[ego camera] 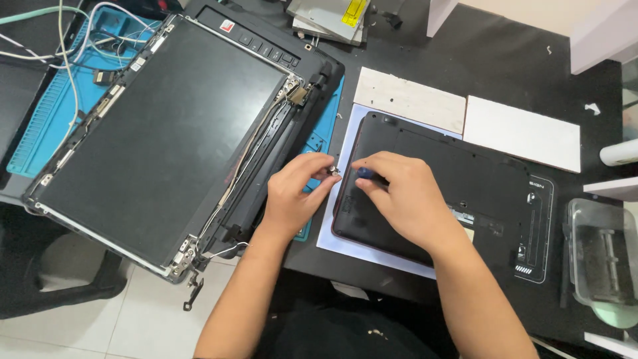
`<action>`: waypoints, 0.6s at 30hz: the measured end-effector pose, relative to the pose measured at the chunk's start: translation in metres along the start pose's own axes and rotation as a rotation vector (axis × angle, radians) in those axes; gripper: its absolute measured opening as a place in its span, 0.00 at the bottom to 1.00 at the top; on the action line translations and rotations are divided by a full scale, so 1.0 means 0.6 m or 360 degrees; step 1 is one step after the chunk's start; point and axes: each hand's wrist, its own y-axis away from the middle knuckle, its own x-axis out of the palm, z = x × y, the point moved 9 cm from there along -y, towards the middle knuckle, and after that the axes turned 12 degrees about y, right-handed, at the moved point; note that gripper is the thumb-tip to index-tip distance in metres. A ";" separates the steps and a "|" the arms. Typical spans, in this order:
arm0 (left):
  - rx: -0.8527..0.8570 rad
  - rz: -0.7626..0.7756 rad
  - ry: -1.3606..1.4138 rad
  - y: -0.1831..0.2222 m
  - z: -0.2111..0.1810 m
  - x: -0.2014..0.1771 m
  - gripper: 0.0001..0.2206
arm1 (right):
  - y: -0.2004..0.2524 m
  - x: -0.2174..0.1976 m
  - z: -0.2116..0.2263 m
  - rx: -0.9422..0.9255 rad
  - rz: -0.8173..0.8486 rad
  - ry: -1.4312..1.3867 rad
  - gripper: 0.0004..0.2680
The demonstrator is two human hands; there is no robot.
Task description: The person works at a repair bench on a laptop with its bottom cover removed. They place the black bottom cover back onto the laptop chassis, then use a screwdriver to drive screws into the cover, handling small screws by hand between fastening steps.
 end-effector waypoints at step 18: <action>0.0414 -0.0012 -0.0150 0.009 -0.035 0.003 0.12 | -0.003 0.013 0.013 -0.0047 -0.0018 -0.0073 0.05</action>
